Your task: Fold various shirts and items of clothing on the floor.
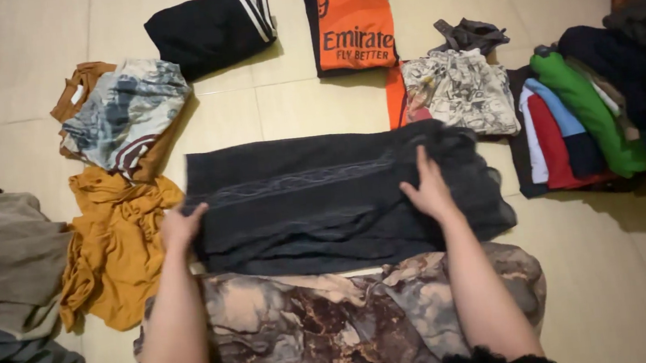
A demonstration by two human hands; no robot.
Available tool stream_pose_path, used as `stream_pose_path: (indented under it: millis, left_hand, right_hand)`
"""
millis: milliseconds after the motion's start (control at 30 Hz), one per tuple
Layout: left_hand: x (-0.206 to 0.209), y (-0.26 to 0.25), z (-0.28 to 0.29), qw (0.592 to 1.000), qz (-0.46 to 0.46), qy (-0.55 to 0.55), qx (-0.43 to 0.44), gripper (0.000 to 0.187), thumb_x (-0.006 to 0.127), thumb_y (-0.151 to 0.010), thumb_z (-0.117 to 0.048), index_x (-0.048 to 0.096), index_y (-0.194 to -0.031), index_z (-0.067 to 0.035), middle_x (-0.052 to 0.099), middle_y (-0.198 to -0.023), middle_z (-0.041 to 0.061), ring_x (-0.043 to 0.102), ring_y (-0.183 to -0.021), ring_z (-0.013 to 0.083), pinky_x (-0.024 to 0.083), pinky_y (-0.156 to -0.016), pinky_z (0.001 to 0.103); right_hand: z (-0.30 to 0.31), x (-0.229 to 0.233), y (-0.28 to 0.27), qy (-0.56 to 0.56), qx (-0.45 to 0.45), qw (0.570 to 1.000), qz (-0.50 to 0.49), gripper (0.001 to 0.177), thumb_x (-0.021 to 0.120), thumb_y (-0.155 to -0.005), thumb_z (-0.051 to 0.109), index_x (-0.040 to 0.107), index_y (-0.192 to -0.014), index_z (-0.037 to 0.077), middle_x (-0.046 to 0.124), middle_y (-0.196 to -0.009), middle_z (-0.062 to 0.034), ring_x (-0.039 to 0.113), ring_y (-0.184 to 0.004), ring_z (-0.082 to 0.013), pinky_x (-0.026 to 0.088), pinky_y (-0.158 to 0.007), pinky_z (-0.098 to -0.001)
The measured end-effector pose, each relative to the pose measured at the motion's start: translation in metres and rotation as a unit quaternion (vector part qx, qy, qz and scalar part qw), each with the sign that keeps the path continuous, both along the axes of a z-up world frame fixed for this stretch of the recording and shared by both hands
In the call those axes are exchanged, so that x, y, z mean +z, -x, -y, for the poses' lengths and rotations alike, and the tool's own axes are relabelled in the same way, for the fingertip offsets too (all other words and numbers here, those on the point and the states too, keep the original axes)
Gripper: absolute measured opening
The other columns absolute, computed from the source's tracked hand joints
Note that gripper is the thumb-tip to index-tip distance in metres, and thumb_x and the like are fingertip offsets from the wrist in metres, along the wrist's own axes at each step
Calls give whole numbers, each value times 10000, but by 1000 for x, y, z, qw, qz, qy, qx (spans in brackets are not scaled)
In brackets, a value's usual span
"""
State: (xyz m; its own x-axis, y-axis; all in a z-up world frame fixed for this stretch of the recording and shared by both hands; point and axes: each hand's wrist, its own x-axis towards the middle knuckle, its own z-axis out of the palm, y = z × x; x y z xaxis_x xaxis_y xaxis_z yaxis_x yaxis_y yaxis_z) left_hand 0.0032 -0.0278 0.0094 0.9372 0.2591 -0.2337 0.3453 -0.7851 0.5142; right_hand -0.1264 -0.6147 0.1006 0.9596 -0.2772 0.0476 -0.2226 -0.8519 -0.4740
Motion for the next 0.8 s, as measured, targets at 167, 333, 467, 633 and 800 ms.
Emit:
stream_pose_path:
  millis: [167,333,467,633,800]
  left_hand:
    - [24,7,-29,991,56,-49,114,570,778,-856,-533,706,-1253,-130,715,-1118,254,669,-1038,470,526,-858,570]
    - [12,3,-31,982,61,-78,158,522,750,-894,-521,688,-1238,-134,701,-1133,248,654,-1062,474,520,-842,590]
    - [13,9,-32,983,31,-85,158,545,703,-931,-560,645,-1263,-131,714,-1146,247,655,-1081,470,519,-867,584]
    - [3,4,-29,984,13,-80,157,602,669,-927,-586,611,-1304,-120,704,-1167,256,655,-1088,471,514,-880,582]
    - [-11,6,-22,993,1,-74,90,742,648,-936,-631,574,-1359,-26,679,-1224,301,644,-1148,486,499,-956,569]
  right_hand:
    - [-16,23,5,-57,42,997,17,945,753,-867,273,214,-1630,130,488,-1458,-297,508,-1312,-454,458,-1054,-486]
    - [34,-42,17,7,-93,991,-96,296,635,-975,258,703,-1224,114,741,-1098,-242,701,-1046,-419,549,-937,-495]
    - [91,-91,22,13,101,893,-439,243,674,-865,164,816,-1049,96,785,-1020,-162,745,-905,-334,606,-799,-454]
    - [96,-66,22,-160,23,852,-497,283,702,-868,159,786,-1137,142,794,-960,-135,706,-821,-299,581,-754,-454]
    - [140,-94,9,42,-98,947,-302,594,803,-825,381,655,-1336,116,665,-1283,-193,628,-1202,-397,517,-1002,-486]
